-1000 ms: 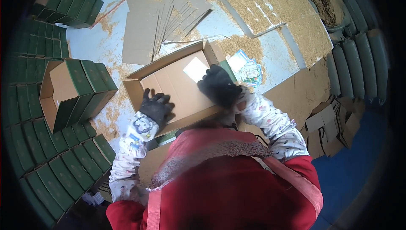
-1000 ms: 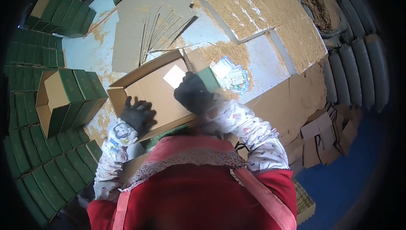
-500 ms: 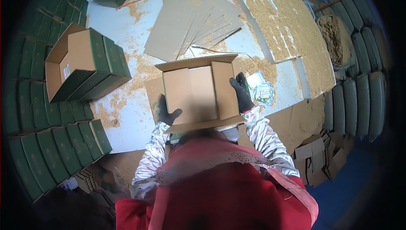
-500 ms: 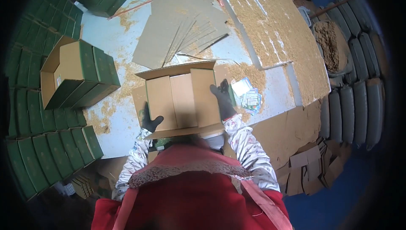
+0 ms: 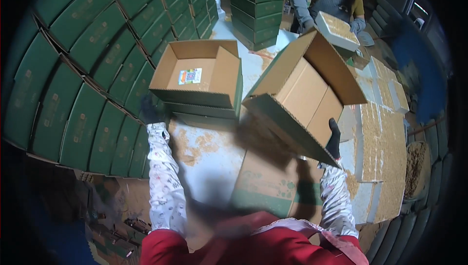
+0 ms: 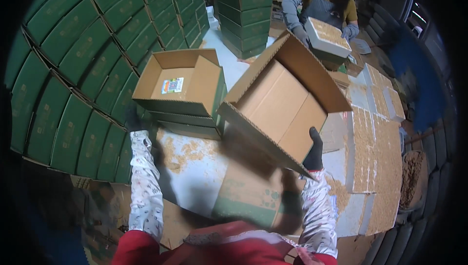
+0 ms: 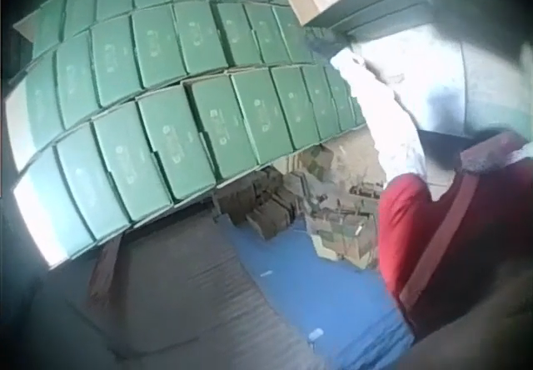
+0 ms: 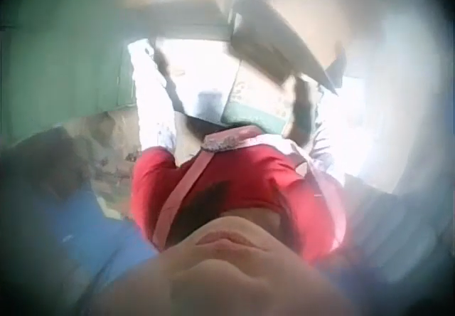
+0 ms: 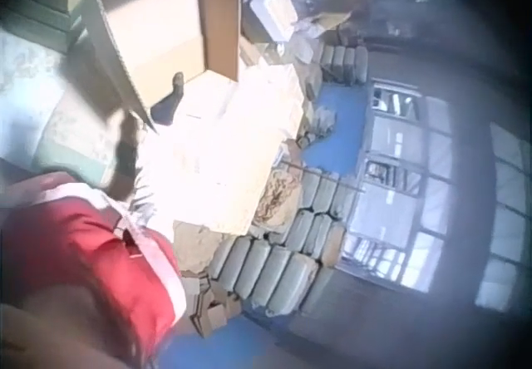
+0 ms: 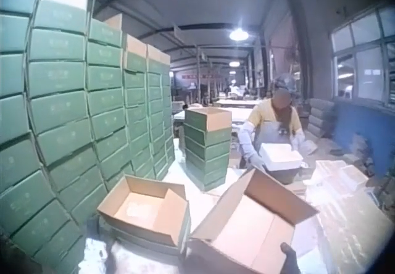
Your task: The person places a rectangular block of agricultural material into a cardboard box, adds a card, and then stacks the box onto a pile.
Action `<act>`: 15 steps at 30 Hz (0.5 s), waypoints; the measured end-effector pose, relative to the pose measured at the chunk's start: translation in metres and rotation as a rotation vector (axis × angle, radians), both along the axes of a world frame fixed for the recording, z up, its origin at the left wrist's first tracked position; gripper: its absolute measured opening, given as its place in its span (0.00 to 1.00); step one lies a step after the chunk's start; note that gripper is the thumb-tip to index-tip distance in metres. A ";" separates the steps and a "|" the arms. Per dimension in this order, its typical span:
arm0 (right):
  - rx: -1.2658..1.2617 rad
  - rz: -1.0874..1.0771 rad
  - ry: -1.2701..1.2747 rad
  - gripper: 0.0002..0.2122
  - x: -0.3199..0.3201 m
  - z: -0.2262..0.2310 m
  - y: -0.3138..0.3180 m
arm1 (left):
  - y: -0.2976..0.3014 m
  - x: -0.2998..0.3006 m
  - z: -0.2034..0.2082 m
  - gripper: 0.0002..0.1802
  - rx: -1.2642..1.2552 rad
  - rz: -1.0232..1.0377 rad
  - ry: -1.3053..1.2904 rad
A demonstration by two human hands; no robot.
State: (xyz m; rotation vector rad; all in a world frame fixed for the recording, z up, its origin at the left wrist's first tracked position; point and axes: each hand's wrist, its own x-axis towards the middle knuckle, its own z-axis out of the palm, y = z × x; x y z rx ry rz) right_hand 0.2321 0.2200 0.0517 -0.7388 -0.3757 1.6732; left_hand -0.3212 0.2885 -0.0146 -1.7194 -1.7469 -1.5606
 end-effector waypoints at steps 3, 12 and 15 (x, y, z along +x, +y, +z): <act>0.105 0.253 0.004 0.23 -0.081 0.049 0.072 | 0.001 -0.187 -0.125 0.37 -0.216 -0.179 -0.221; 0.951 -0.383 -1.421 0.23 -0.251 0.051 0.194 | 0.093 -0.153 -0.115 0.38 -0.214 -0.864 -1.247; 1.242 -0.413 -0.921 0.14 -0.258 0.012 0.235 | 0.098 -0.113 -0.081 0.30 -0.237 -0.545 -0.836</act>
